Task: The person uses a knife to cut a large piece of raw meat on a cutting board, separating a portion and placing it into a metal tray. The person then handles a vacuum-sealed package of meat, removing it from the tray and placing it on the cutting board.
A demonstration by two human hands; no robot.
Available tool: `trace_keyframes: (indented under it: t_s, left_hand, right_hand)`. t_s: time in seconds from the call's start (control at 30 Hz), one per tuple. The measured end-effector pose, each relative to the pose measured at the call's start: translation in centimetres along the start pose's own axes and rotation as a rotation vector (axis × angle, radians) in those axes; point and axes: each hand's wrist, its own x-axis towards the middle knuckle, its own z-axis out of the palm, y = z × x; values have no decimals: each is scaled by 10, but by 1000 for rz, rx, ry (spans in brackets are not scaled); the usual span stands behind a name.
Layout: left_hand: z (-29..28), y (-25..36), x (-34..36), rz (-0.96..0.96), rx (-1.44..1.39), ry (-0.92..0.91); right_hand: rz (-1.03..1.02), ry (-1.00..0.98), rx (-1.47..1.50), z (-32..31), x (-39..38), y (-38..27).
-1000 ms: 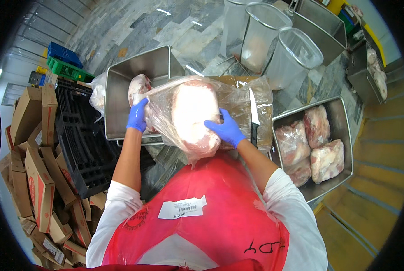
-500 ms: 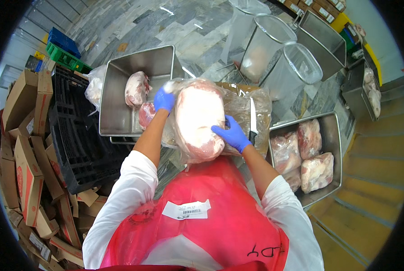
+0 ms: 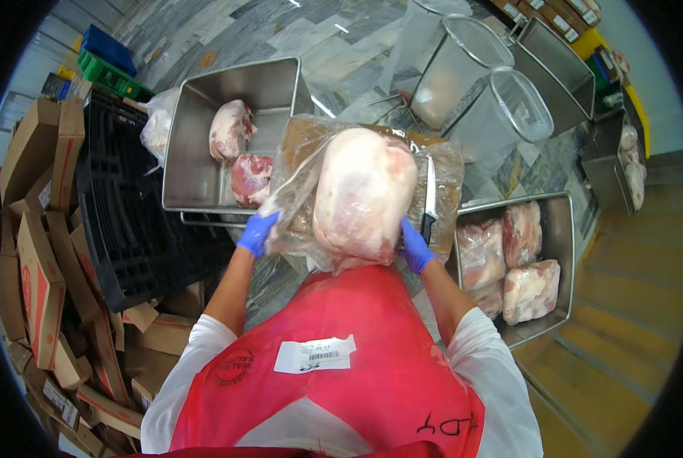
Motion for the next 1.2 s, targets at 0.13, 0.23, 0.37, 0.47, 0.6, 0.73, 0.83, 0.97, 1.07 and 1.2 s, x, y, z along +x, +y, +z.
trace_keyframes:
  t_s: [0.13, 0.23, 0.37, 0.47, 0.6, 0.73, 0.83, 0.97, 1.07, 1.2]
  left_hand:
    - [65, 19, 8, -148, -17, -126]
    - [76, 28, 26, -343, 0, -208]
    - [61, 20, 6, -414, -13, -495]
    - [15, -2, 23, -94, 675, -227]
    - [5, 28, 24, -170, -170, 115]
    - [14, 69, 44, -103, -450, 27]
    - [62, 116, 55, -20, -924, 72]
    - [64, 97, 92, -16, -581, -70]
    - [77, 84, 91, 145, 102, -199]
    - [92, 95, 84, -281, 500, -370]
  right_hand:
    - [-104, 37, -97, 24, -19, 6]
    - [-446, 158, -33, 21, 2, 8]
    - [-738, 249, -311, 50, -18, -31]
    - [-744, 323, -642, 61, -15, -42]
    - [-730, 230, -607, 44, -6, -50]
    - [-701, 139, -515, 47, -12, -57]
    - [-673, 66, -396, 46, -17, -61]
    - [-692, 58, -388, 47, -16, -59]
    - [-707, 68, -385, 46, -11, -56]
    - [-713, 128, -355, 39, -7, -47]
